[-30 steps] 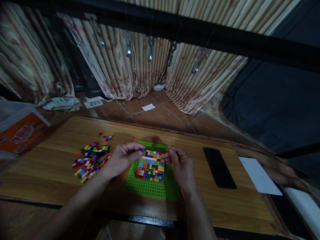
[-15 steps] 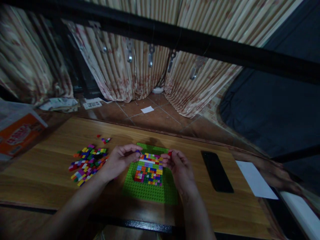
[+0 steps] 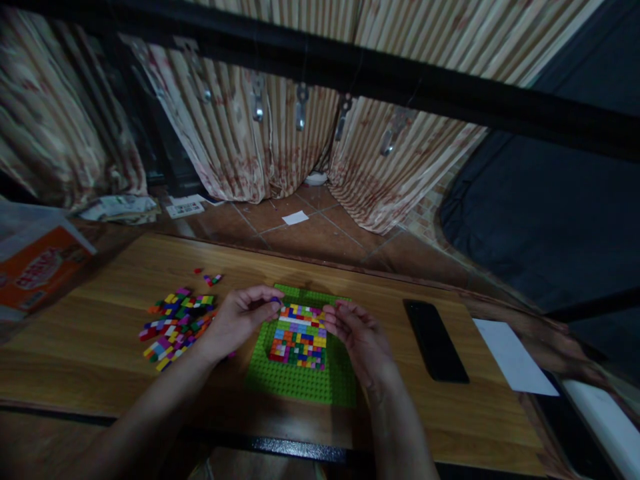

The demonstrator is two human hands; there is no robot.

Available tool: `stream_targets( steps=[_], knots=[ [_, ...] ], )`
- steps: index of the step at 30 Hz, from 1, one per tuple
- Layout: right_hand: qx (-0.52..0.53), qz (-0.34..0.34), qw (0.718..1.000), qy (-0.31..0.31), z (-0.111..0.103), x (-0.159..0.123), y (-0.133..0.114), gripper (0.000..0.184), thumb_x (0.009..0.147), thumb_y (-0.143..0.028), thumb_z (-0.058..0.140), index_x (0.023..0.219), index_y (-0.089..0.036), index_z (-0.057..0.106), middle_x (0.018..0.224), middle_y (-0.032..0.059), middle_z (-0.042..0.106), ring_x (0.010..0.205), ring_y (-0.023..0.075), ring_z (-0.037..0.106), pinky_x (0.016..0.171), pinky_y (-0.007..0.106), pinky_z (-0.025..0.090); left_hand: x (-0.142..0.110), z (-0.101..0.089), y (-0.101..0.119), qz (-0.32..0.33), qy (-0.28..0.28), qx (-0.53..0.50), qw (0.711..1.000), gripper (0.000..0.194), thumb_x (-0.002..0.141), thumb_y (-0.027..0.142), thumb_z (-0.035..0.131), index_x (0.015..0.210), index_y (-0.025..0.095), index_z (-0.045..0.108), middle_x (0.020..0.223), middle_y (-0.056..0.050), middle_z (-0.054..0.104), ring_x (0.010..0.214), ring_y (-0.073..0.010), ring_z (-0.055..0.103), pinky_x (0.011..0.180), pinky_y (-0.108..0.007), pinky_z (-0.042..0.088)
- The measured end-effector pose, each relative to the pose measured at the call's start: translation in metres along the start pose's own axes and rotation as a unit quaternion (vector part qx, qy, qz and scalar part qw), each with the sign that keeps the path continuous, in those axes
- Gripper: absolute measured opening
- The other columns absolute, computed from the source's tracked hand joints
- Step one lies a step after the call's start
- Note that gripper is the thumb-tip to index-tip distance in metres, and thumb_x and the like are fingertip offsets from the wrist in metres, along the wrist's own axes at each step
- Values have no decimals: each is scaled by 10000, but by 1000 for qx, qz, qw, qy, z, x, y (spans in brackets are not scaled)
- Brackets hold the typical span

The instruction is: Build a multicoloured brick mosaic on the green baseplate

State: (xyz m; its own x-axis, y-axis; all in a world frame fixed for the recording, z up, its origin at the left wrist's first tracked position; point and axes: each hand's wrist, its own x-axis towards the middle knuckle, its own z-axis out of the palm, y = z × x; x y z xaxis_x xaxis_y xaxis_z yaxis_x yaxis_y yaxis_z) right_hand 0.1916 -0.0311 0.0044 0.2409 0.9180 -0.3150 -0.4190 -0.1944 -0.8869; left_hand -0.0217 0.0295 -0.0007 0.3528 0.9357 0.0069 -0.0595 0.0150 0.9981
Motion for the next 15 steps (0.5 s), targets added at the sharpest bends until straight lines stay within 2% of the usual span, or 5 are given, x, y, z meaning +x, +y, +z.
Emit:
stream_targets(
  steps=[4, 8, 11, 15],
  knots=[
    [-109, -70, 991, 15, -3, 1, 6, 251, 693, -393, 757, 869, -217, 721, 855, 52, 746, 738, 173, 673, 692, 315, 537, 0, 0, 1, 2, 0, 2, 1000, 181, 733, 221, 666, 893, 141, 699, 724, -8, 646, 656, -110, 558, 630, -227, 454],
    [-216, -125, 967, 51, -3, 3, 8, 228, 659, -380, 764, 846, -250, 760, 911, 31, 747, 865, 196, 653, 787, 333, 494, 1, -2, 1, 9, 1, 14, 1000, 170, 742, 217, 655, 886, 138, 699, 718, -7, 638, 658, -110, 557, 637, -229, 455],
    [-229, -119, 964, 56, 0, 3, 7, 191, 621, -361, 772, 783, -262, 768, 887, 23, 751, 896, 212, 650, 836, 351, 478, 1, -2, 1, 13, 7, 23, 1000, 159, 744, 207, 651, 878, 138, 701, 721, -7, 638, 660, -109, 554, 634, -226, 455],
    [-244, -108, 962, 49, 3, 5, 11, 197, 594, -362, 778, 753, -246, 766, 821, 29, 752, 802, 215, 663, 764, 362, 505, 1, -2, 1, 12, 6, 22, 1000, 165, 747, 202, 646, 889, 137, 700, 735, -13, 649, 667, -112, 564, 641, -230, 460]
  ],
)
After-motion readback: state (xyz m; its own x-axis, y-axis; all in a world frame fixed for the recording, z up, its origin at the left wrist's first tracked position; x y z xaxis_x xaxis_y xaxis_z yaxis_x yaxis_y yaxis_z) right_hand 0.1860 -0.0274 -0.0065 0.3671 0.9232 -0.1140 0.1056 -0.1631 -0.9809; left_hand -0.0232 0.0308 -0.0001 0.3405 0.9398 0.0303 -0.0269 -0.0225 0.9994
